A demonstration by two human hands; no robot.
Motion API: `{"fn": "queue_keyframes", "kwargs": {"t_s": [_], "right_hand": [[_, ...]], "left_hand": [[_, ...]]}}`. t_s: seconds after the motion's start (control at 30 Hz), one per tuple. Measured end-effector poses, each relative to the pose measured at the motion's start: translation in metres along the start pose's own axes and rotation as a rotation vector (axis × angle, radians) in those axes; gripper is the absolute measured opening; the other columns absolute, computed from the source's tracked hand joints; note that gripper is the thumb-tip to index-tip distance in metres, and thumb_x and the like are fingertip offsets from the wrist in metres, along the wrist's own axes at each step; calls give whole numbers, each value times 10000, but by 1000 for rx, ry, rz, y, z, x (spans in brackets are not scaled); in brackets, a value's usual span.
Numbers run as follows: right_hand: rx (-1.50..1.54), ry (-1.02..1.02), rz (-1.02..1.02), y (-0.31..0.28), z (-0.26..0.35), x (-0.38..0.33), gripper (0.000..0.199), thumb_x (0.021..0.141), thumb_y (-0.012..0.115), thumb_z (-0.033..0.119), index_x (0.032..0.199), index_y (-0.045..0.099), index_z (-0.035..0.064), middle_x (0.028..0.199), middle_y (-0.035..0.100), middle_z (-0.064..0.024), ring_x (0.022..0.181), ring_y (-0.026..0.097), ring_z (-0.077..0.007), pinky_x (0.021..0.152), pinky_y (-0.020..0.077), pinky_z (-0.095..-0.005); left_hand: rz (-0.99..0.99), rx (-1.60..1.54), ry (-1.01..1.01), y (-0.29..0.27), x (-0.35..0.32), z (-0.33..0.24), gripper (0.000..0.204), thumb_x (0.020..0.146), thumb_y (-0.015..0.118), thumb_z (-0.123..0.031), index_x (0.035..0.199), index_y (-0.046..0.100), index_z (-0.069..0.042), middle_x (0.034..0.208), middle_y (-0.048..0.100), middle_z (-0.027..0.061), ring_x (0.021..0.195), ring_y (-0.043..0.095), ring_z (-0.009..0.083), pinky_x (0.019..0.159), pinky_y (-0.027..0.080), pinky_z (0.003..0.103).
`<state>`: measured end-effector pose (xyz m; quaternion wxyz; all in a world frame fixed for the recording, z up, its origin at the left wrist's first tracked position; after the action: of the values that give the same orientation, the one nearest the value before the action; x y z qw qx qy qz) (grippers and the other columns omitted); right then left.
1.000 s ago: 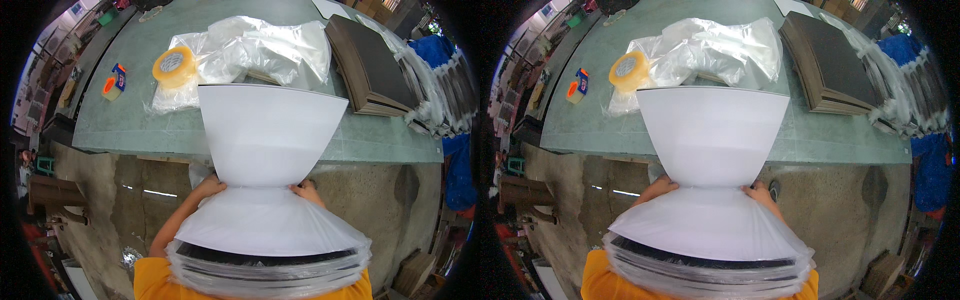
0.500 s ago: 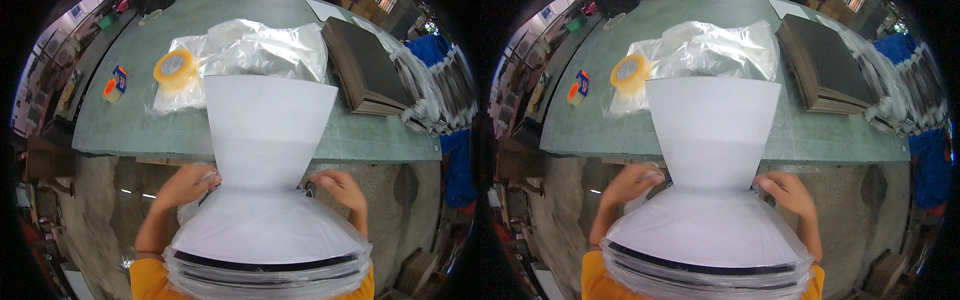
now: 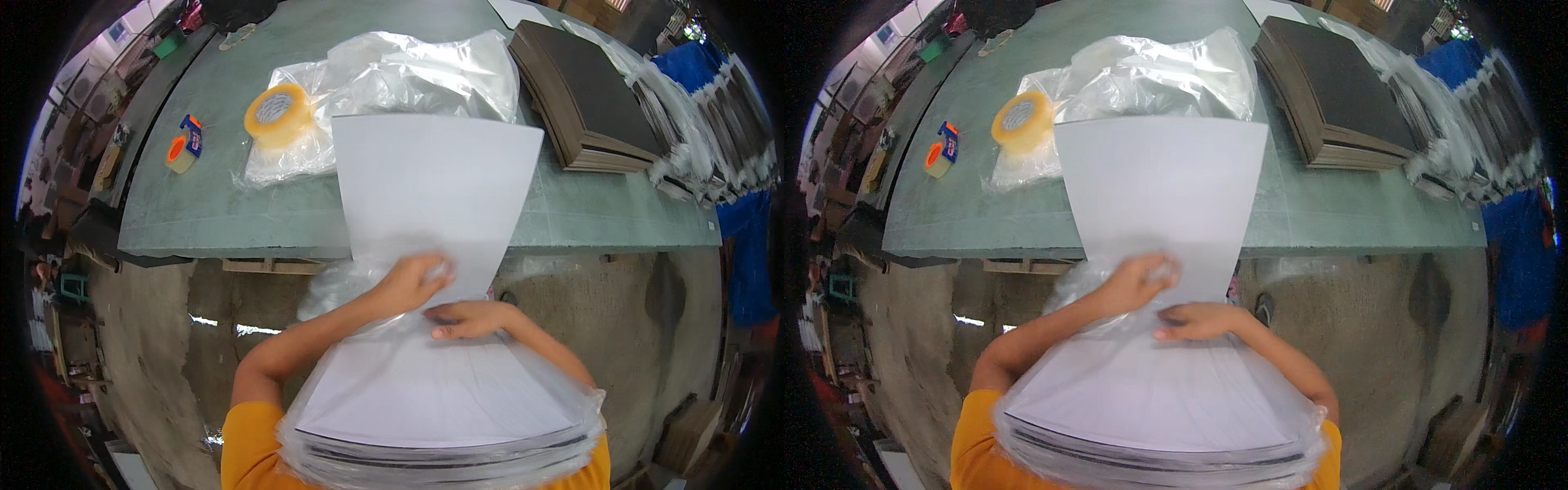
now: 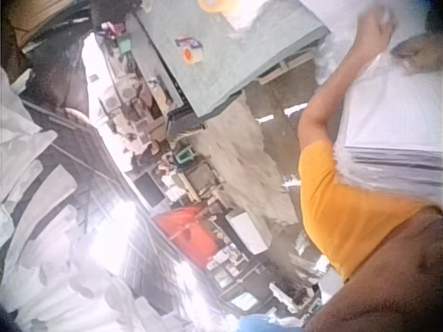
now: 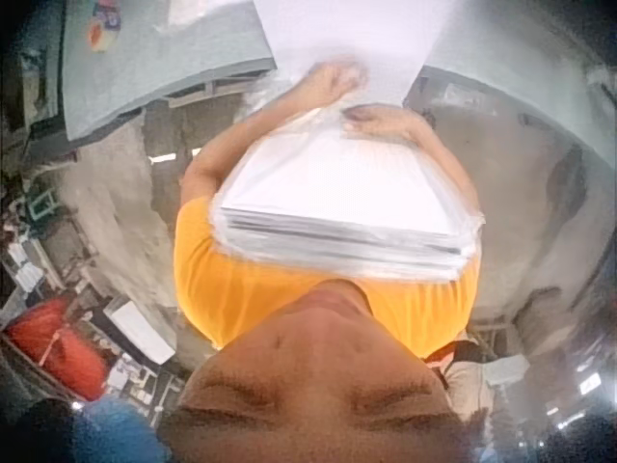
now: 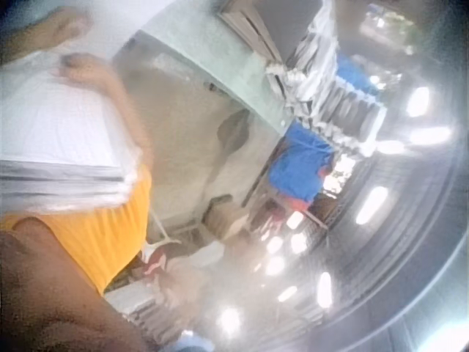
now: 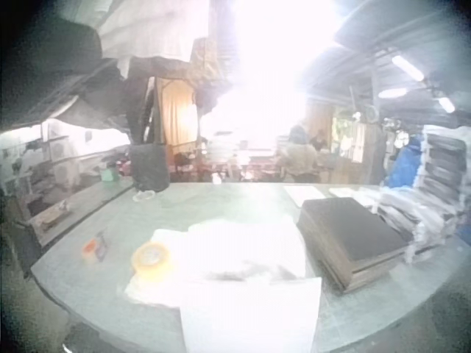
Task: The person wraps individual black books in clear plastic film by pulling the film over each book, smoothing it down, and then places the wrapped books into a larger plastic sleeve.
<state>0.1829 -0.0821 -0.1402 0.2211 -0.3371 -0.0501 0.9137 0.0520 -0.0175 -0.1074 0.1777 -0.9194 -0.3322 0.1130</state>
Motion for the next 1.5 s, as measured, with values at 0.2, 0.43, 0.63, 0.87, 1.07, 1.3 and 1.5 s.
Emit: {"fn": "queue_keyframes", "kwargs": {"t_s": [0.2, 0.43, 0.63, 0.87, 1.07, 1.3, 1.5], "right_hand": [[672, -390, -755, -64, 101, -58, 282, 760, 636, 196, 950, 558, 3, 871, 577, -49, 825, 524, -118, 724, 421, -262], [332, -441, -539, -41, 51, -50, 364, 687, 710, 198, 956, 554, 9, 907, 575, -47, 853, 537, -141, 733, 421, -275], [394, -535, -905, -54, 41, -81, 590, 559, 778, 304, 1005, 531, 6, 997, 495, -124, 971, 478, -214, 786, 400, -319], [-152, -368, -1468, -77, 72, -136, 577, 651, 669, 440, 1000, 544, -3, 971, 515, -134, 925, 505, -256, 803, 382, -340], [150, -544, -1094, -62, 51, -83, 303, 700, 677, 226, 862, 578, -10, 798, 555, -90, 733, 519, -194, 684, 416, -291], [502, -314, -903, -74, 63, -81, 245, 724, 663, 177, 838, 588, -27, 738, 589, -40, 663, 514, -97, 611, 415, -241], [884, -446, -994, -79, 51, -62, 155, 754, 638, 141, 803, 597, 0, 708, 591, -20, 636, 514, -53, 582, 407, -185]], "left_hand": [[-276, -311, 321, -67, 3, -109, 529, 790, 582, -277, 1225, 388, -46, 1084, 486, 89, 1015, 451, 181, 882, 334, 293], [-357, -630, 67, -101, 9, -67, 472, 679, 658, -73, 1110, 469, -44, 845, 541, 30, 770, 521, 76, 692, 437, 198], [-260, -365, -67, -86, 13, -60, 466, 648, 636, 52, 1079, 486, -44, 750, 484, -19, 680, 478, 35, 639, 421, 152], [-299, -273, -60, -89, 14, -51, 474, 644, 648, 41, 1081, 480, -40, 748, 483, -13, 677, 471, 34, 644, 420, 158], [-187, -324, -71, -79, 27, -46, 441, 649, 614, 75, 1052, 485, -50, 711, 528, 5, 686, 509, 77, 624, 424, 218], [-225, -165, 5, -78, 25, -45, 434, 668, 606, 51, 1074, 479, -35, 789, 536, 18, 699, 508, 76, 661, 424, 183], [-284, -108, 55, -59, 19, -91, 295, 710, 600, -33, 997, 530, -33, 807, 536, 53, 726, 512, 123, 608, 425, 233]]}}
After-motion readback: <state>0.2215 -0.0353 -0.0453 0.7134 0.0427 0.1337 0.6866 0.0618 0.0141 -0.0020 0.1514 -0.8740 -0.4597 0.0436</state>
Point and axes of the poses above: each hand's wrist, its own x-axis towards the middle knuckle, its own y-axis out of the palm, z = x × y, the point moved 3 cm from there along x, towards the middle knuckle
